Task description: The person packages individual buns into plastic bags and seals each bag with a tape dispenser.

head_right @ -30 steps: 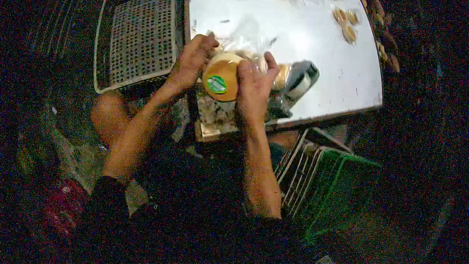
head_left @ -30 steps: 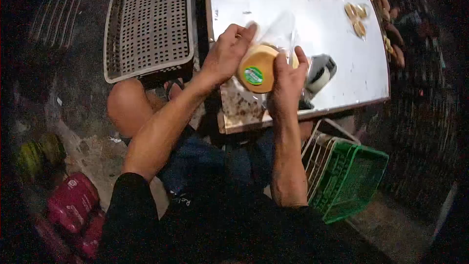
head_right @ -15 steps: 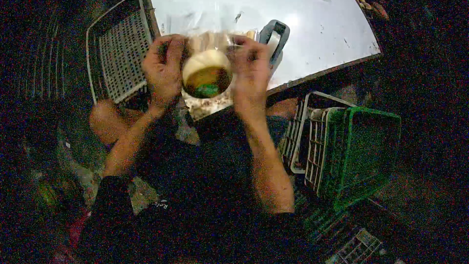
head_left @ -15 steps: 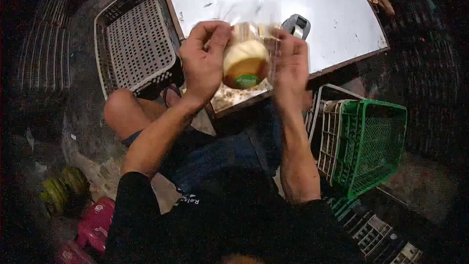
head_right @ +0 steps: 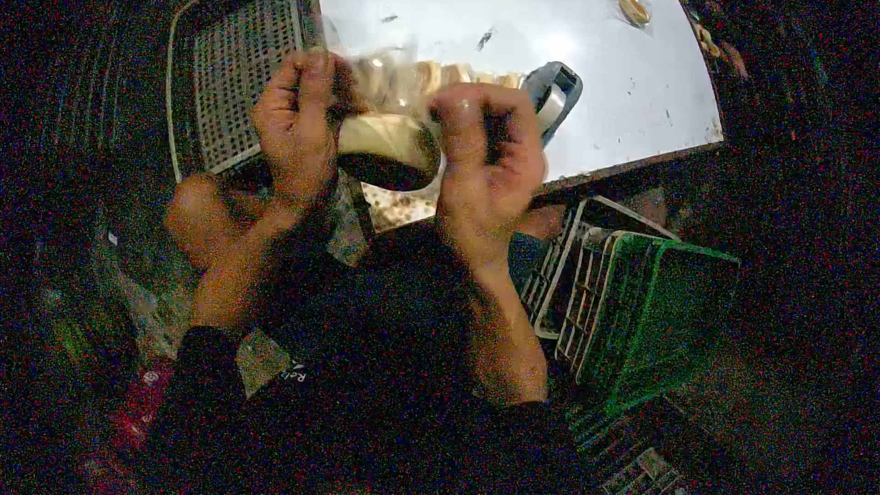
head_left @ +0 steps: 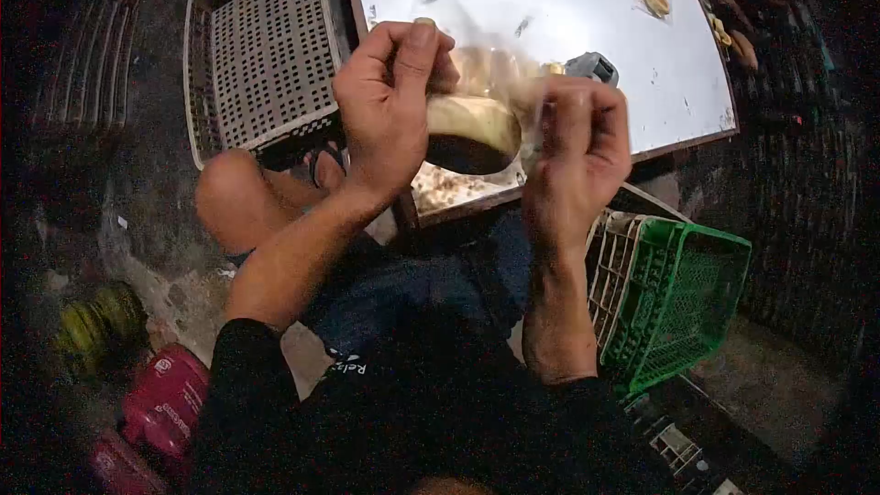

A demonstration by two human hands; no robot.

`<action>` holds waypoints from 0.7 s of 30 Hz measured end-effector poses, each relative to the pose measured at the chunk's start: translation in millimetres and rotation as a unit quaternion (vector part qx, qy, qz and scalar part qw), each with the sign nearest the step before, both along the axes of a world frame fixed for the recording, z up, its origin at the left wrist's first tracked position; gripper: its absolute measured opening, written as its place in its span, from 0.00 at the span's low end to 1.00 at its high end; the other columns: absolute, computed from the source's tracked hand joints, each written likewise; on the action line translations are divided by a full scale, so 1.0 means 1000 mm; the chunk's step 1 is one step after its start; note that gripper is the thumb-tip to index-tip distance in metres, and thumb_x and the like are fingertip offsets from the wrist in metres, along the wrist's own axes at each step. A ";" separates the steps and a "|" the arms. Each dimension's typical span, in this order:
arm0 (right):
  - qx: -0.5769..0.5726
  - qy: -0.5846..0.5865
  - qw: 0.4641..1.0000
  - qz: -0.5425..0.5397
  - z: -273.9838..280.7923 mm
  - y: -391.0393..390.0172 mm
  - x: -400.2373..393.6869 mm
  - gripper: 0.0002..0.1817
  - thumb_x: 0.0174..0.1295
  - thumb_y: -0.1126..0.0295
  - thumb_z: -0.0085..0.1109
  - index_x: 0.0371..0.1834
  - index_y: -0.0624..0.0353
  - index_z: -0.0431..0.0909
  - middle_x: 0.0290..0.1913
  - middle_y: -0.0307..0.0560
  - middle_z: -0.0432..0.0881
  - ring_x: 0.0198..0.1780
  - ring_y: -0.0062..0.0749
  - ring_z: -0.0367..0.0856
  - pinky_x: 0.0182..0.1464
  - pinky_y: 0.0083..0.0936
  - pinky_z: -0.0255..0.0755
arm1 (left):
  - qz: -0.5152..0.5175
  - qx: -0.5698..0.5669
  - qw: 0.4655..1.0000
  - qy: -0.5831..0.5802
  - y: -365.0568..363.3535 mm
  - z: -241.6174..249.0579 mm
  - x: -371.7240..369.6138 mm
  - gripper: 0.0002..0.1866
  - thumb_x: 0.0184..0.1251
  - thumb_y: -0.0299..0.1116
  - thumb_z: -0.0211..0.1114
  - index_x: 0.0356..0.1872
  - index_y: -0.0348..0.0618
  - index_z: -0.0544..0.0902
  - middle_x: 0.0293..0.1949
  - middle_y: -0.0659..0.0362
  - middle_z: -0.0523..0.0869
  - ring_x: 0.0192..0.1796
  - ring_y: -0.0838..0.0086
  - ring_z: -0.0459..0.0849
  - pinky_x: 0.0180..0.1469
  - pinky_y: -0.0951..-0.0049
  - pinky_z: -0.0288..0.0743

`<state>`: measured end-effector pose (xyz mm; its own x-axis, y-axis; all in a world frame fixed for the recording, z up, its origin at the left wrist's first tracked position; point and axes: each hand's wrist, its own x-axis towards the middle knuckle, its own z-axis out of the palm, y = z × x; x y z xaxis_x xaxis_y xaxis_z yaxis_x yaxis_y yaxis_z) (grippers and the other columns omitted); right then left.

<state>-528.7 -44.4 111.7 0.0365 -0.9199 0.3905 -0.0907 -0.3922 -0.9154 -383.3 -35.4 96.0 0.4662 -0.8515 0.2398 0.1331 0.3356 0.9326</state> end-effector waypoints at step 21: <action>0.169 -0.349 0.914 0.120 -0.005 -0.021 0.036 0.08 0.72 0.66 0.46 0.46 0.59 0.63 0.41 0.58 0.83 0.40 0.41 0.83 0.48 0.32 0.77 | 0.093 0.040 0.989 -0.107 -0.024 -0.016 0.008 0.14 0.69 0.39 0.61 0.34 0.35 0.81 0.24 0.59 0.80 0.30 0.77 0.79 0.35 0.76 0.73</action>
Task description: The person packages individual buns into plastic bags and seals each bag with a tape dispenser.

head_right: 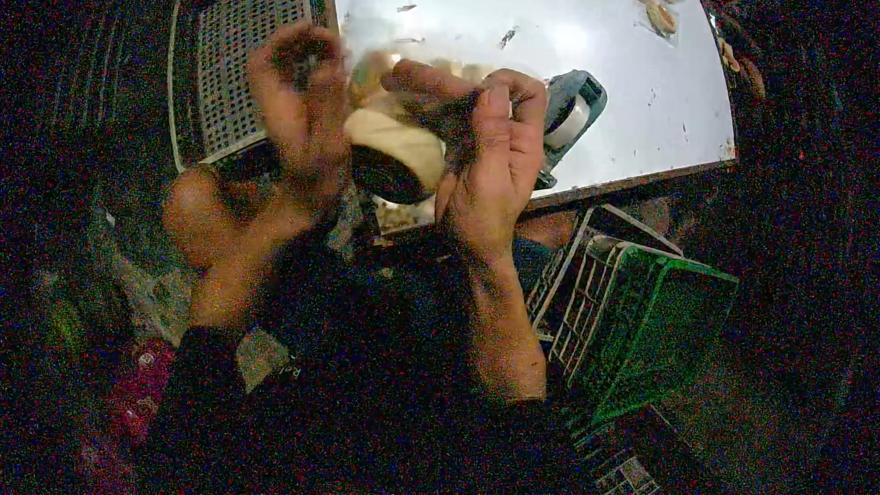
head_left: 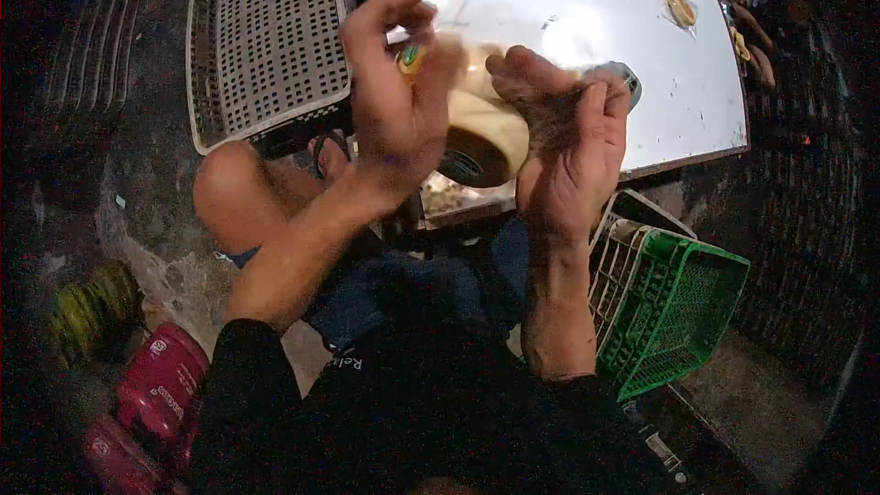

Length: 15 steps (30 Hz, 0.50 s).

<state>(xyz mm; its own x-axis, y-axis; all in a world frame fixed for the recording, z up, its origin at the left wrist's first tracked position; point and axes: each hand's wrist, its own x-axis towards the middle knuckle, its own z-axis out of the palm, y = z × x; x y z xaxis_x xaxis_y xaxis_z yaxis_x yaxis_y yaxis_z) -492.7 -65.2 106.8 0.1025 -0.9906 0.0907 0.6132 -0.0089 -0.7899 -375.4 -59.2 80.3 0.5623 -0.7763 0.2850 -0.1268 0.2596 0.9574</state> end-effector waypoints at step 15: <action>-0.258 0.512 0.808 -0.137 -0.019 0.050 -0.033 0.18 0.64 0.67 0.54 0.54 0.64 0.72 0.55 0.57 0.76 0.57 0.51 0.74 0.61 0.42 0.64 | -0.176 -0.009 0.980 0.090 0.043 0.016 -0.036 0.09 0.65 0.29 0.66 0.40 0.34 0.80 0.36 0.58 0.84 0.40 0.79 0.83 0.44 0.79 0.78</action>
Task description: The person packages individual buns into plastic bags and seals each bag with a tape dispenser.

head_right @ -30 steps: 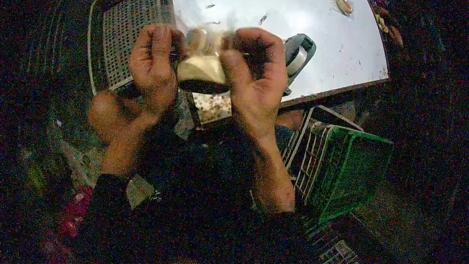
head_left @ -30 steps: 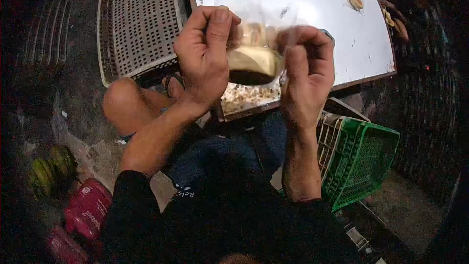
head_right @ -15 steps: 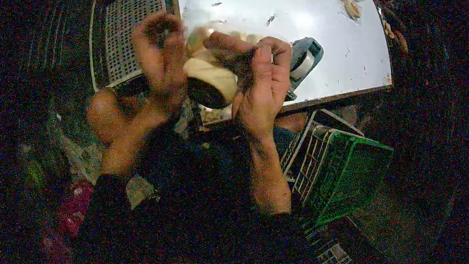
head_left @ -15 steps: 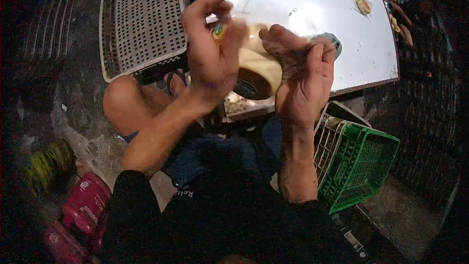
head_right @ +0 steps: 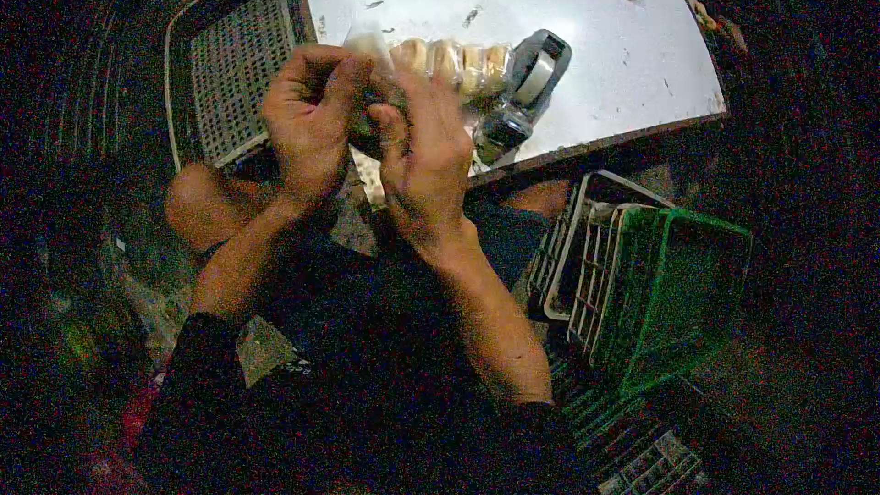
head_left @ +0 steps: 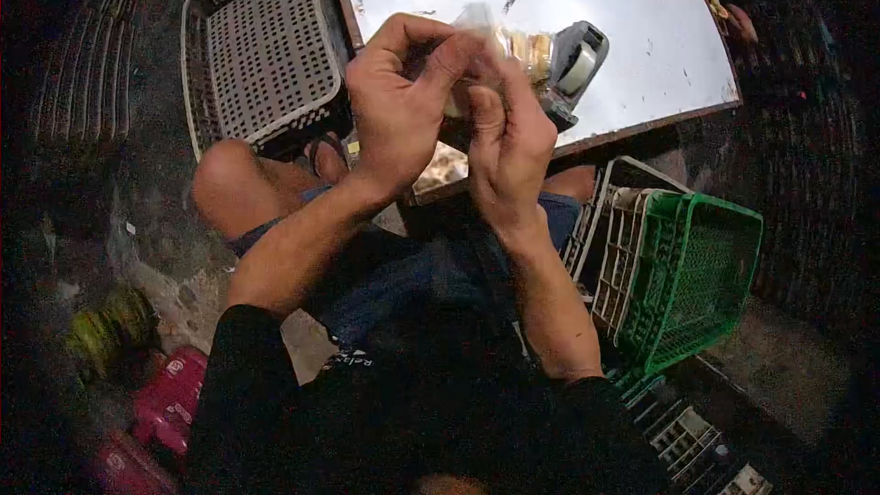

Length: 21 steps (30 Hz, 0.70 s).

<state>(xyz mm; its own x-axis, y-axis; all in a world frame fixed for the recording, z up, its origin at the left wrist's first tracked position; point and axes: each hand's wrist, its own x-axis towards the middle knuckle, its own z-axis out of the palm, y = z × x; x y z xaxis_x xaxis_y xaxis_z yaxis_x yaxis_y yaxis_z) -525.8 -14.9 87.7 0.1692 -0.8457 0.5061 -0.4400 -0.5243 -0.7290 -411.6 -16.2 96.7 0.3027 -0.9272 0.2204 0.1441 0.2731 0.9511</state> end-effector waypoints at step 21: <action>0.213 -0.425 0.878 0.049 -0.002 -0.050 0.029 0.06 0.59 0.76 0.62 0.38 0.60 0.76 0.49 0.45 0.80 0.46 0.26 0.77 0.50 0.21 0.71 | 0.071 -0.028 0.997 0.011 -0.023 -0.015 0.015 0.11 0.56 0.25 0.71 0.31 0.40 0.75 0.32 0.62 0.77 0.35 0.82 0.74 0.42 0.81 0.69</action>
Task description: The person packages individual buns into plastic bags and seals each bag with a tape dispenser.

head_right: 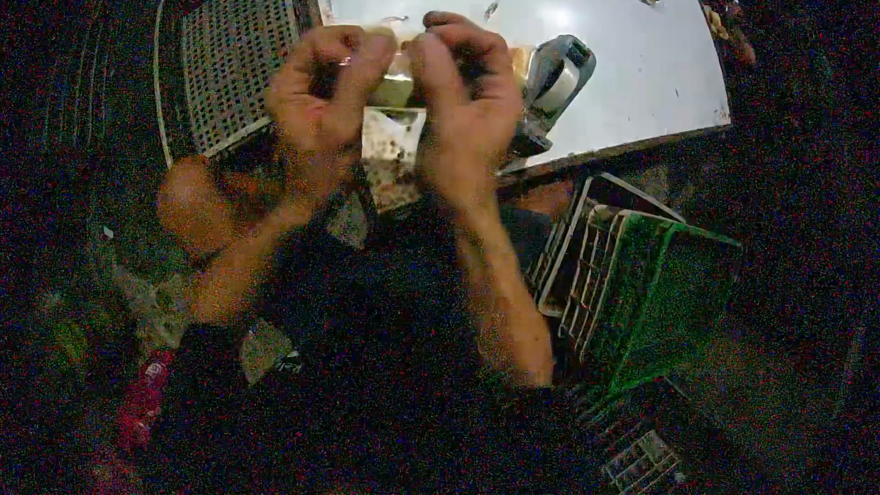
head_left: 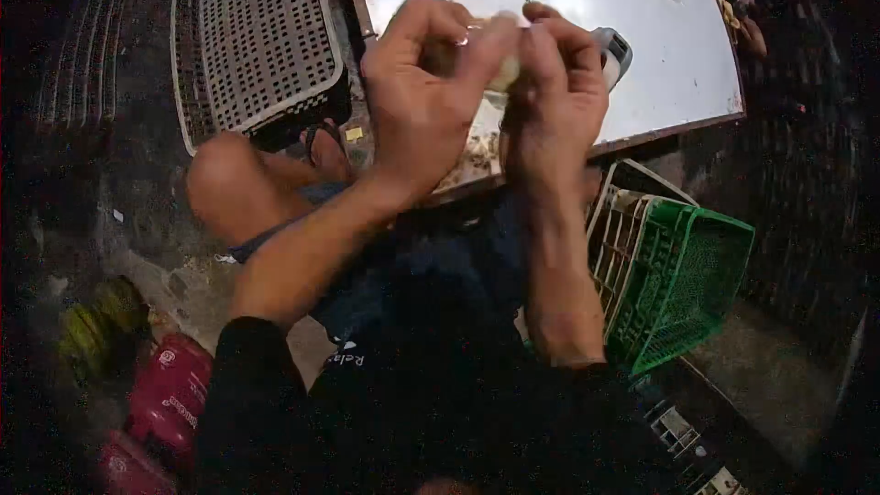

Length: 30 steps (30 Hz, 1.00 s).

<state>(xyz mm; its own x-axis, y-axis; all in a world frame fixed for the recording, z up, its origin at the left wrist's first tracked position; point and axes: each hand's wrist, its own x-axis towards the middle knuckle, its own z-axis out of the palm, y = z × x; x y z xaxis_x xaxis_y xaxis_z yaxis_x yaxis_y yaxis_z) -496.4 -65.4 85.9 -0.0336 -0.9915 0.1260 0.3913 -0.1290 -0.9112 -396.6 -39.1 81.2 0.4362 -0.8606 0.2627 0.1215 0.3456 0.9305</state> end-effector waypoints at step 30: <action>0.067 0.237 0.969 -0.027 -0.037 0.026 -0.024 0.20 0.57 0.67 0.64 0.48 0.67 0.71 0.46 0.51 0.77 0.48 0.35 0.75 0.53 0.28 0.70 | -0.049 0.061 0.992 -0.098 0.002 -0.044 -0.008 0.09 0.60 0.28 0.64 0.33 0.39 0.71 0.31 0.63 0.74 0.37 0.80 0.74 0.42 0.77 0.70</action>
